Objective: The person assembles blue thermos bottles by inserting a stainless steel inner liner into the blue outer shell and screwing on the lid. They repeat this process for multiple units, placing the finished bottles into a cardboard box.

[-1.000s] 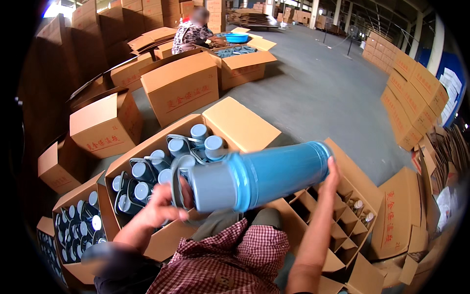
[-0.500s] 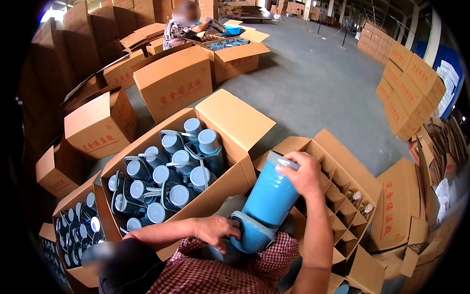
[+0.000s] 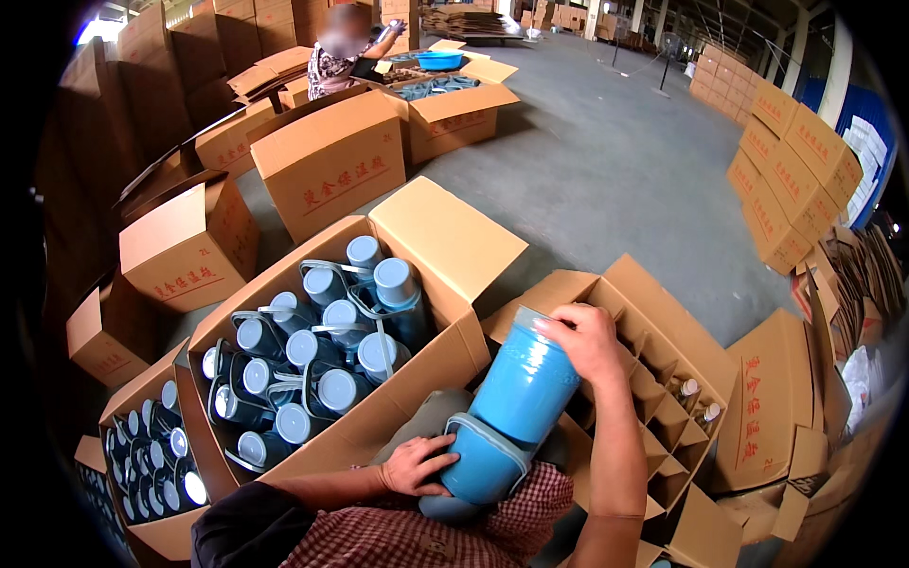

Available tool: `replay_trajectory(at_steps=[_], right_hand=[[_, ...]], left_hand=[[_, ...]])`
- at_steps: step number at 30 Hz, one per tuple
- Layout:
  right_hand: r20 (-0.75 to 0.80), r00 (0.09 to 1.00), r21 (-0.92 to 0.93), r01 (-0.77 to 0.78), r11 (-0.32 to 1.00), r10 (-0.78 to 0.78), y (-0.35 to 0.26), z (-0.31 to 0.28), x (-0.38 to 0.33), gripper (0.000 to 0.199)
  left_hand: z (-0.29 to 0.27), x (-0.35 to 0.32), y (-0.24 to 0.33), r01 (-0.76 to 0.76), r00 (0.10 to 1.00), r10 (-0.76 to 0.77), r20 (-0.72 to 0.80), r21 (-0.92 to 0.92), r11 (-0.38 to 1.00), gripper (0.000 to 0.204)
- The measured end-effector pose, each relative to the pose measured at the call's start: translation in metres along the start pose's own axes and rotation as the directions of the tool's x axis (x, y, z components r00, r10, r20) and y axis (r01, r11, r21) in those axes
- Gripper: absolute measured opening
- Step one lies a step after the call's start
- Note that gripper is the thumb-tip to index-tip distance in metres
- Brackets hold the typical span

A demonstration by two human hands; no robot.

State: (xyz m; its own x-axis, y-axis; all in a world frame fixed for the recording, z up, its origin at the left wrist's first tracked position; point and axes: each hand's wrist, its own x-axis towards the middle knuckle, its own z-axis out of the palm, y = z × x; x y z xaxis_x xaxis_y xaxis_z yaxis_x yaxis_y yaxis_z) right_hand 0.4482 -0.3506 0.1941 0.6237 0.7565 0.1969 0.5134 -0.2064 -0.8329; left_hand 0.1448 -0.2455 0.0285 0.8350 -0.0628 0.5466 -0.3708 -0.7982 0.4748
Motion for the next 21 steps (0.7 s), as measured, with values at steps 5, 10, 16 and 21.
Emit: replay_trajectory(at_steps=[5,10,16,21], right_hand=[[0.056,0.994,-0.064,0.096,0.993,-0.093,-0.009,0.007,-0.007,0.021],[-0.069,0.968,0.465,0.247,0.85,-0.243,0.031,0.005,-0.025,0.024],[-0.173,0.922,0.464,0.387,0.797,-0.347,0.036,0.041,-0.009,0.039],[-0.245,0.942,0.711,0.335,0.619,-0.229,0.127,0.055,-0.013,0.059]], left_hand=[[-0.039,0.021,-0.002,0.035,0.989,-0.005,0.151,-0.2,0.979,0.046],[-0.086,0.09,-0.046,0.075,0.942,-0.232,-0.242,-0.522,0.849,0.026],[-0.025,0.176,-0.168,0.308,0.777,-0.629,0.02,-0.884,0.353,0.061],[-0.019,0.234,-0.114,0.273,0.948,-0.254,0.19,-0.896,0.349,0.096]])
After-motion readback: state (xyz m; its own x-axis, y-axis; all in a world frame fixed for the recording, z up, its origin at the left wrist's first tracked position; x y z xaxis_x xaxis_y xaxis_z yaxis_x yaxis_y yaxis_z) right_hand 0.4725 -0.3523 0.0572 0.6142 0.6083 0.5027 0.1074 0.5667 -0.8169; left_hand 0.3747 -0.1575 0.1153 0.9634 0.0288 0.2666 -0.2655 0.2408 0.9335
